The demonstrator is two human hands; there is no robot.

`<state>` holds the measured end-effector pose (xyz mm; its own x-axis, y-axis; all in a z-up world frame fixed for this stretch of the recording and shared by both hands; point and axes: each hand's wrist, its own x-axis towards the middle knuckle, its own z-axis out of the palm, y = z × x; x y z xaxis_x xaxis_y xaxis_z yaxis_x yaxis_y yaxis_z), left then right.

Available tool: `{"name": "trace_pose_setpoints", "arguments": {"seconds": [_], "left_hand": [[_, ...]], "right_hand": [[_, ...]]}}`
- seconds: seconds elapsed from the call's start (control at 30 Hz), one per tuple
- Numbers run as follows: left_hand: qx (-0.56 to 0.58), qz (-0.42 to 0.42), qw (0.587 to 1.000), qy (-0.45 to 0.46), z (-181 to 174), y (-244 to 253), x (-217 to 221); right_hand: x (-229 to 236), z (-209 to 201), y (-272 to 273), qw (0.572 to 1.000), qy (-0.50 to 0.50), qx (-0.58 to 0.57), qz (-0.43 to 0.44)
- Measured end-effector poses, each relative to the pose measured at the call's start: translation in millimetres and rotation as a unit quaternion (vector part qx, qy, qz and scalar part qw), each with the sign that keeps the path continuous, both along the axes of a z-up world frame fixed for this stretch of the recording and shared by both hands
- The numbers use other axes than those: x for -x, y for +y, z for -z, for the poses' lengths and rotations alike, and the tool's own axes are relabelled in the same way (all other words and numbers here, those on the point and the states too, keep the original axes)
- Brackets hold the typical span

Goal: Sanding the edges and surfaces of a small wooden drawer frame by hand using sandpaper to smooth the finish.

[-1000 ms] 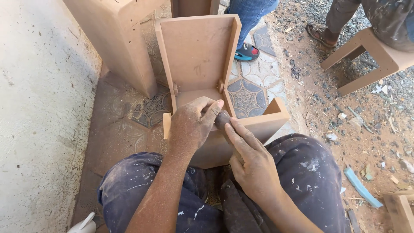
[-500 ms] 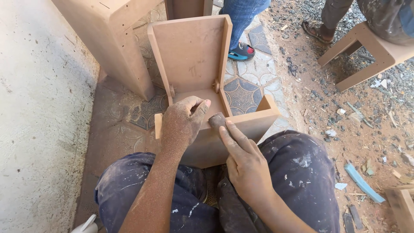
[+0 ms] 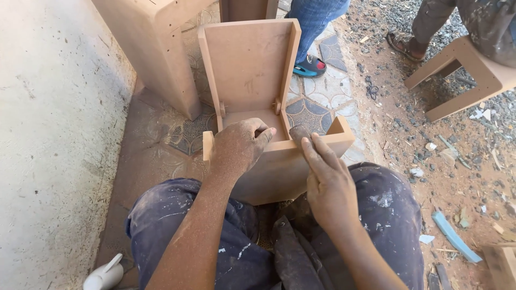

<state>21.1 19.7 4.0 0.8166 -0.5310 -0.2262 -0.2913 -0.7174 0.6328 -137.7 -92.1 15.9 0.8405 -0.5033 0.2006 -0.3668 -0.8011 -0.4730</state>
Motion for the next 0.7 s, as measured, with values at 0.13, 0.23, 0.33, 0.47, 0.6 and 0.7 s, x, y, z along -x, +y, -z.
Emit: {"name": "trace_pose_setpoints", "arguments": {"seconds": [0.13, 0.23, 0.33, 0.47, 0.6, 0.7], "left_hand": [[0.003, 0.0, 1.0, 0.007, -3, 7, 2], [0.054, 0.004, 0.998, 0.011, 4, 9, -1], [0.057, 0.039, 0.997, -0.02, 7, 6, 2], [0.029, 0.042, 0.999, -0.009, 0, 9, 3], [0.056, 0.009, 0.998, 0.0, 5, 11, 4], [0.079, 0.014, 0.996, -0.03, 0, 10, 13]], "right_hand": [[8, 3, -41, 1.0, -0.027, 0.0, 0.004], [15, 17, -61, 0.996, -0.023, 0.018, 0.087], [10, 16, -32, 0.994, -0.032, 0.086, 0.06], [5, 5, -9, 1.0, -0.004, 0.014, -0.01], [20, -9, -64, 0.994, -0.055, 0.005, 0.094], [35, 20, -101, 0.977, -0.103, -0.041, 0.182]]}}
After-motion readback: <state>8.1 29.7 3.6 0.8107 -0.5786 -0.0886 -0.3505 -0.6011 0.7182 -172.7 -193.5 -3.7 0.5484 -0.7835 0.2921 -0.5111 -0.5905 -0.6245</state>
